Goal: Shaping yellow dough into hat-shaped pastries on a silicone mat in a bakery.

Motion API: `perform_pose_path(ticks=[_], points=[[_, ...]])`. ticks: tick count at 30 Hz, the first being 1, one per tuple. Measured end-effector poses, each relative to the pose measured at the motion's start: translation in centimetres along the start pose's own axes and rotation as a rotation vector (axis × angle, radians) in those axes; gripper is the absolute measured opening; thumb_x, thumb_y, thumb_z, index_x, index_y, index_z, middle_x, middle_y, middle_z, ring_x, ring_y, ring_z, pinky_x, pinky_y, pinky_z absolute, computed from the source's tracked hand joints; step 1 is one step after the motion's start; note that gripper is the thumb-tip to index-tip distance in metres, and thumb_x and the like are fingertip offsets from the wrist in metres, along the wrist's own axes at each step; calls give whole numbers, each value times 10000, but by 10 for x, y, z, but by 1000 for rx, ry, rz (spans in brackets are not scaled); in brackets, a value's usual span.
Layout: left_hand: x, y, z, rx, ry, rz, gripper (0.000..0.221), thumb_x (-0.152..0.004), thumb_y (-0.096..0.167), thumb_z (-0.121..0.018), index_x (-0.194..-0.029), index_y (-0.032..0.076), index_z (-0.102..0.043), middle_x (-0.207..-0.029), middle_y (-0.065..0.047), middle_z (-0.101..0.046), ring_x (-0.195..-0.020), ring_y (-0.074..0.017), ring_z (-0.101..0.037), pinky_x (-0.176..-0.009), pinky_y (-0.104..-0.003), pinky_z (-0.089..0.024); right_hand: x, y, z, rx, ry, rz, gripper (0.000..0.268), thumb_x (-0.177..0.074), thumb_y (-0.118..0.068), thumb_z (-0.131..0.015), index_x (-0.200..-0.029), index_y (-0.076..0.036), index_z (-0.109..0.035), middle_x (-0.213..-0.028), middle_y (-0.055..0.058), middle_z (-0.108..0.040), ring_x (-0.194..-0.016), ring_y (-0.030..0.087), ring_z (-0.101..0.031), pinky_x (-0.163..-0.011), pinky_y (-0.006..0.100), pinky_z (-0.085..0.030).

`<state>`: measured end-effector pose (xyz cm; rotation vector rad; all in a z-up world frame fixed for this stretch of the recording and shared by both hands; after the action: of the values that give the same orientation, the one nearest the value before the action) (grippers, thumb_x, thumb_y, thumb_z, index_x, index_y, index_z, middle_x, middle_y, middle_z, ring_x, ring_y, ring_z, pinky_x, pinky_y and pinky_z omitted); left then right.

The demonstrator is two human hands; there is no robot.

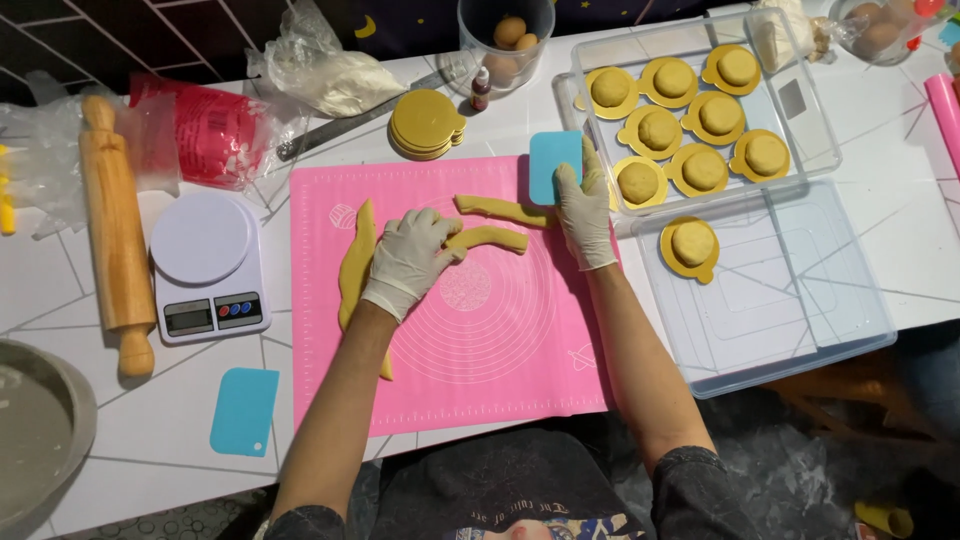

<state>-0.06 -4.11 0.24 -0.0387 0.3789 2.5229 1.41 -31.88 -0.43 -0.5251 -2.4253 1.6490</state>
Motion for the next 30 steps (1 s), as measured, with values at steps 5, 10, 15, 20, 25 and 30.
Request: perform_pose_path(ticks=[5,10,15,20,25,30], points=[[9,-9,-6,25,106,40,338,-936,588,-610,-1140,319,-613,-1006,53,-534,-1016,-185,-586,-878,-404,-485,43,-47,-44,374,-199,60,684,-1003,-11,-597,-1603,-65,-273,-1540,125,-479,-1298,213,-540,-1116,407,-481],[11,4,4,25,163,14,349,-917,562,-652,-1149,304,-612,-1036,44,-544,-1033,-200,-587,-879,-422,-477,89,-89,-82,1200,-364,-110,671,-999,-384,-569,-1597,-395,-263,-1406,72,-608,-1257,338,-586,-1157,439,-417],[8,-2,-14,42,209,36,277,-917,499,-667,-1102,299,-615,-1018,43,-549,-1012,-211,-586,-866,-425,-479,100,-72,-83,1289,-418,-95,683,-1007,-370,-561,-1611,-366,-241,-1244,196,-650,-1170,369,-637,-1127,455,-463],[15,-2,4,139,258,73,299,-971,541,-608,-1170,320,-628,-1027,32,-574,-1021,-205,-612,-960,-419,-461,95,-58,-85,924,-300,-66,642,-1016,-200,-570,-1603,-239,-315,-1482,193,-543,-1334,370,-525,-1170,469,-391],[22,-23,16,51,379,95,403,-975,642,-540,-1218,331,-620,-1041,35,-601,-1032,-176,-618,-1107,-435,-359,87,-31,-67,647,-292,-40,645,-1028,-113,-561,-1613,-133,-289,-1615,177,-373,-1465,353,-350,-1234,461,-257],[22,-12,4,88,291,78,407,-973,652,-517,-1259,375,-599,-1103,62,-586,-1079,-169,-604,-975,-399,-451,95,-43,-73,781,-269,-84,647,-1028,-160,-580,-1610,-205,-300,-1585,148,-427,-1418,348,-424,-1186,438,-360]])
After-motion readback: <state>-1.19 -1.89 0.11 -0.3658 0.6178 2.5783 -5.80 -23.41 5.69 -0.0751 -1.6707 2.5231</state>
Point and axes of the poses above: each hand's wrist, its own x-axis away from the middle knuckle, its own z-axis out of the back of the hand, y = z × x, the point moved 2 cm from there along -x, towards the middle knuckle
